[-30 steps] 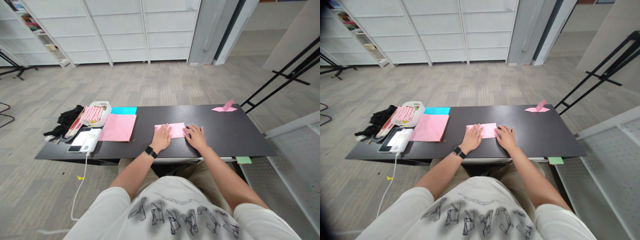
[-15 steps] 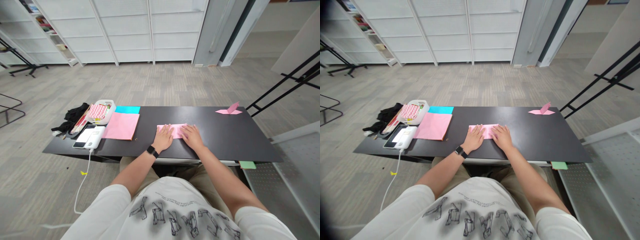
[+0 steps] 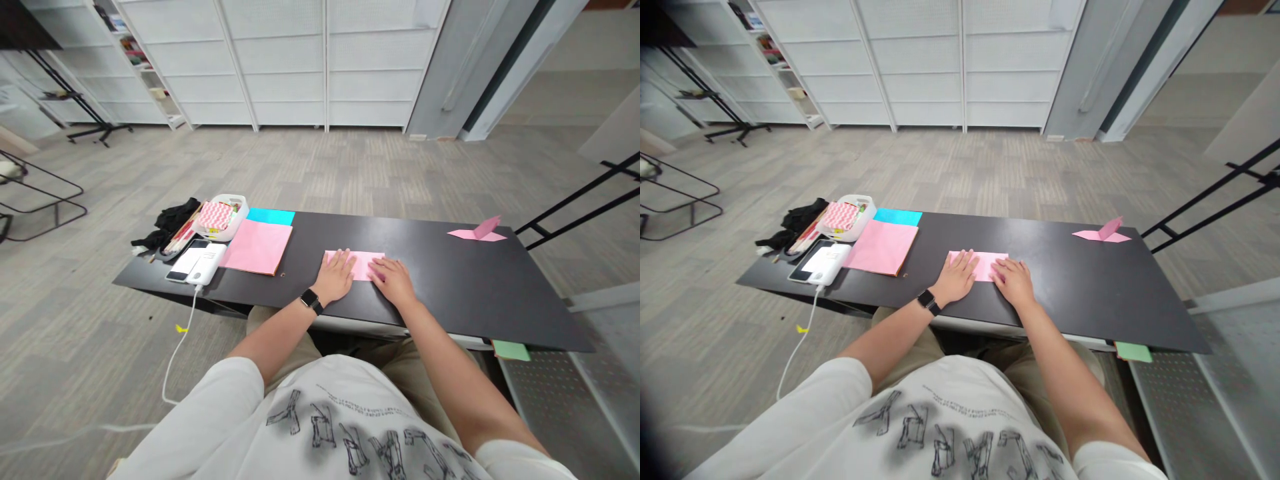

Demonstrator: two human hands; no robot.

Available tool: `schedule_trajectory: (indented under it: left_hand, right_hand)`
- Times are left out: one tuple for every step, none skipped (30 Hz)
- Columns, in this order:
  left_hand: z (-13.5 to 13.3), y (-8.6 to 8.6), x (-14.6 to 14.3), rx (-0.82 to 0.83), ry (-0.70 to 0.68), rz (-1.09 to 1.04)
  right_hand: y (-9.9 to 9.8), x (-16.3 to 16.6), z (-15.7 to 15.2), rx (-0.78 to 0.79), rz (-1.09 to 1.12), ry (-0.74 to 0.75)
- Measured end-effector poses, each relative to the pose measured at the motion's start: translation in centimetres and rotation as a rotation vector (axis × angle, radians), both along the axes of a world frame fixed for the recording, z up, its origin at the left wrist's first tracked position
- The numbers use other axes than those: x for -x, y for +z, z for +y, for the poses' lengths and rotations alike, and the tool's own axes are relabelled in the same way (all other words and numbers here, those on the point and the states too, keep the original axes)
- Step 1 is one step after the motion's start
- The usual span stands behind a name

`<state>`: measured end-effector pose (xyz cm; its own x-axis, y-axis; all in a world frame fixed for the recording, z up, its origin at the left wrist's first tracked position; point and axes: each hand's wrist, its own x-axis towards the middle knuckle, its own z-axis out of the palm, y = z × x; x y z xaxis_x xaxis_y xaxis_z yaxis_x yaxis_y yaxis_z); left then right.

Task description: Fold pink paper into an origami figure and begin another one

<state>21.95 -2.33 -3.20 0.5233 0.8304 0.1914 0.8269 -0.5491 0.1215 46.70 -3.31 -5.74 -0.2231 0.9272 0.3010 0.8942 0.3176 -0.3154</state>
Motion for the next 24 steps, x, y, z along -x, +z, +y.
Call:
schedule_trajectory:
  left_hand:
    - [0.0, 0.1, 0.4, 0.002, 0.013, 0.004]
    - [0.0, 0.2, 0.9, 0.005, 0.029, 0.008]
    - [0.0, 0.3, 1.5, 0.01, 0.044, 0.013]
    - [0.0, 0.4, 2.2, 0.017, 0.058, 0.017]
    - [0.0, 0.5, 3.0, 0.025, 0.071, 0.021]
    - [0.0, 0.6, 3.8, 0.034, 0.083, 0.025]
    - [0.0, 0.6, 4.8, 0.042, 0.097, 0.028]
    - [0.1, 0.6, 5.8, 0.05, 0.112, 0.03]
    - [0.1, 0.6, 6.8, 0.06, 0.125, 0.032]
    - [0.3, 0.6, 7.8, 0.069, 0.134, 0.032]
    - [0.4, 0.6, 8.7, 0.077, 0.135, 0.032]
    - [0.6, 0.7, 9.5, 0.082, 0.134, 0.027]
    - [0.8, 0.8, 10.2, 0.081, 0.129, 0.015]
    - [0.9, 1.0, 10.7, 0.073, 0.125, -0.004]
    - [1.1, 1.2, 10.9, 0.057, 0.122, -0.033]
    - [1.2, 1.5, 10.8, 0.037, 0.117, -0.066]
    - [1.2, 1.8, 10.4, 0.017, 0.109, -0.099]
    - [1.2, 2.1, 9.8, 0.003, 0.091, -0.125]
    - [1.1, 2.3, 8.9, -0.005, 0.062, -0.14]
    - [1.0, 2.5, 8.0, -0.004, 0.025, -0.142]
    - [0.9, 2.4, 7.0, 0.003, -0.015, -0.132]
    - [0.9, 2.3, 6.1, 0.013, -0.051, -0.115]
    - [0.8, 2.0, 5.3, 0.022, -0.074, -0.095]
    - [0.8, 1.7, 4.7, 0.032, -0.084, -0.074]
  right_hand:
    - [-0.1, 0.0, 0.0, -0.002, 0.003, 0.0]
    - [-0.1, 0.0, 0.0, -0.004, 0.004, -0.001]
    - [-0.1, -0.1, 0.1, -0.005, 0.006, -0.002]
    - [-0.1, -0.1, 0.1, -0.005, 0.008, -0.003]
    - [-0.2, -0.1, 0.1, -0.005, 0.009, -0.003]
    - [-0.2, -0.1, 0.1, -0.005, 0.009, -0.002]
    - [-0.2, 0.0, 0.1, -0.005, 0.009, -0.002]
    - [-0.2, 0.0, 0.1, -0.006, 0.008, -0.001]
    - [-0.2, 0.0, 0.1, -0.008, 0.007, -0.001]
    - [-0.2, 0.0, 0.1, -0.01, 0.006, -0.001]
    - [-0.2, 0.0, 0.1, -0.011, 0.006, -0.001]
    - [-0.3, 0.0, 0.1, -0.011, 0.008, -0.001]
    - [-0.3, 0.0, 0.1, -0.011, 0.01, -0.001]
    - [-0.4, 0.0, 0.1, -0.011, 0.013, -0.002]
    - [-0.4, 0.0, 0.1, -0.009, 0.014, -0.002]
    - [-0.4, 0.0, 0.2, -0.006, 0.014, -0.002]
    - [-0.4, 0.0, 0.2, -0.002, 0.011, -0.002]
    - [-0.4, 0.1, 0.1, 0.002, 0.007, -0.004]
    - [-0.4, 0.1, 0.1, 0.005, 0.003, -0.007]
    - [-0.3, 0.1, 0.1, 0.008, -0.001, -0.01]
    - [-0.2, 0.2, 0.0, 0.011, -0.004, -0.013]
    - [0.0, 0.2, -0.1, 0.013, -0.008, -0.016]
    - [0.1, 0.3, -0.1, 0.018, -0.011, -0.016]
    - [0.2, 0.4, -0.2, 0.022, -0.014, -0.017]
